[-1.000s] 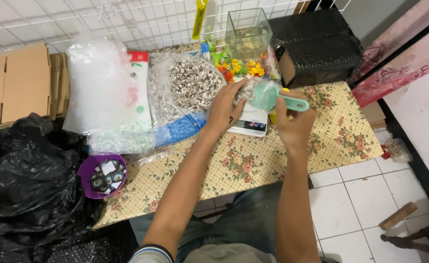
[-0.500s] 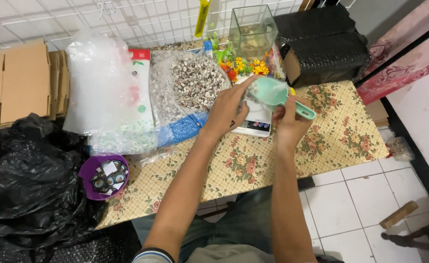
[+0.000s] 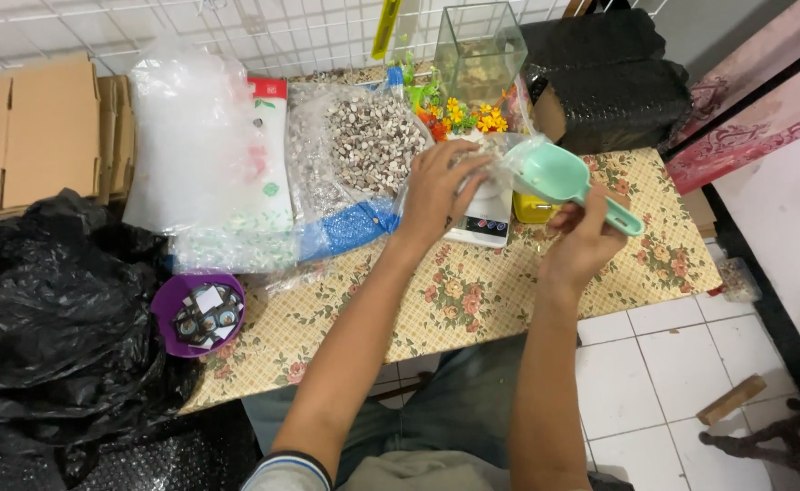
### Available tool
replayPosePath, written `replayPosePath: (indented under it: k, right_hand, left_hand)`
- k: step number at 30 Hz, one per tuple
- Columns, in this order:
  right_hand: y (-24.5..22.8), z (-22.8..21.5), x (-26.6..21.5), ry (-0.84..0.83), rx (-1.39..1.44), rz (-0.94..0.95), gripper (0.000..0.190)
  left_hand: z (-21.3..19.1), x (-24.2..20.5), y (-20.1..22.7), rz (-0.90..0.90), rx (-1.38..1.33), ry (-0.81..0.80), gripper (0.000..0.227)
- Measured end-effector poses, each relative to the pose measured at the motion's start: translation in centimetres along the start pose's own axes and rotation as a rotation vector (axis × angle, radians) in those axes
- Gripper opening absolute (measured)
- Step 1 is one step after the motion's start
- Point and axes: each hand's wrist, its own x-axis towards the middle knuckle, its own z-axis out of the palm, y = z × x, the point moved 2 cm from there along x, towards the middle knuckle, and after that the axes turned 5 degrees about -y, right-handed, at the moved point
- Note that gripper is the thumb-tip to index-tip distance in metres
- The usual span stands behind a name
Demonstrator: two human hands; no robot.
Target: Packing small white stones or beads into plastic bags using a scoop and a digital scale.
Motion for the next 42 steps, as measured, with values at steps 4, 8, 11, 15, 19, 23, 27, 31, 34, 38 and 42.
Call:
replayPosePath:
  k: [4,8,11,15,19,23,27,31,34,38,42]
  right_hand:
    - [-1.5,-1.0,0.6,0.002,-0.020,-0.014,0.013]
    - [-4.9,0.5,0.0,-0.075,-0.030,-0.007,0.014]
    - [-6.5,3.3,-1.0,-0.188,-0.078,-0.022,0.014]
    - [-6.1,8.0,-3.3,-0.389,-0.123,-0.120,0.013]
    - [-4.6,11.0,-5.0,-0.698,-0.211,-0.201,0.021]
    - [-4.0,11.8,-5.5,-0.882,-0.351,-0.445,0.024]
    - [-3.1,9.3,-3.6,-0.737,-0.223,-0.592,0.022]
    - [-6.0,5.5,-2.2,-0.550,-0.233,-0.576,0.026]
    - [-7.1,2.3,-1.4,-0.410,-0.199,-0.515,0.021]
    - [-7.0,-0.2,-1.9,-0.091,-0.192,-0.372,0.023]
    - [-5.1,-1.0,-1.4,-0.099,-0.216,-0.331,0.025]
  left_hand:
    - [-2.0,0.5,0.9,-0.063,-0.070,0.082,0.011]
    - [-4.1,1.2,1.1,-0.098,-0.223,0.168,0.018]
    - [-6.2,1.3,0.5,-0.185,-0.351,0.347,0.022]
    - [-8.5,0.3,0.6,-0.297,-0.388,0.722,0.033]
    - [-10.2,-0.1,0.6,-0.255,-0.364,0.917,0.027]
    - [-11.0,-0.2,0.9,-0.261,-0.396,1.019,0.025]
    - [-10.8,-0.2,0.4,-0.249,-0.425,1.060,0.024]
    - [-8.6,0.3,-0.6,-0.200,-0.426,0.934,0.028]
    - [-6.8,0.2,0.9,-0.107,-0.424,0.665,0.025]
    - [-2.9,-0.1,3.2,0.071,-0.280,0.166,0.017]
    - [-2.3,-0.6,5.7,0.191,-0.173,0.140,0.026]
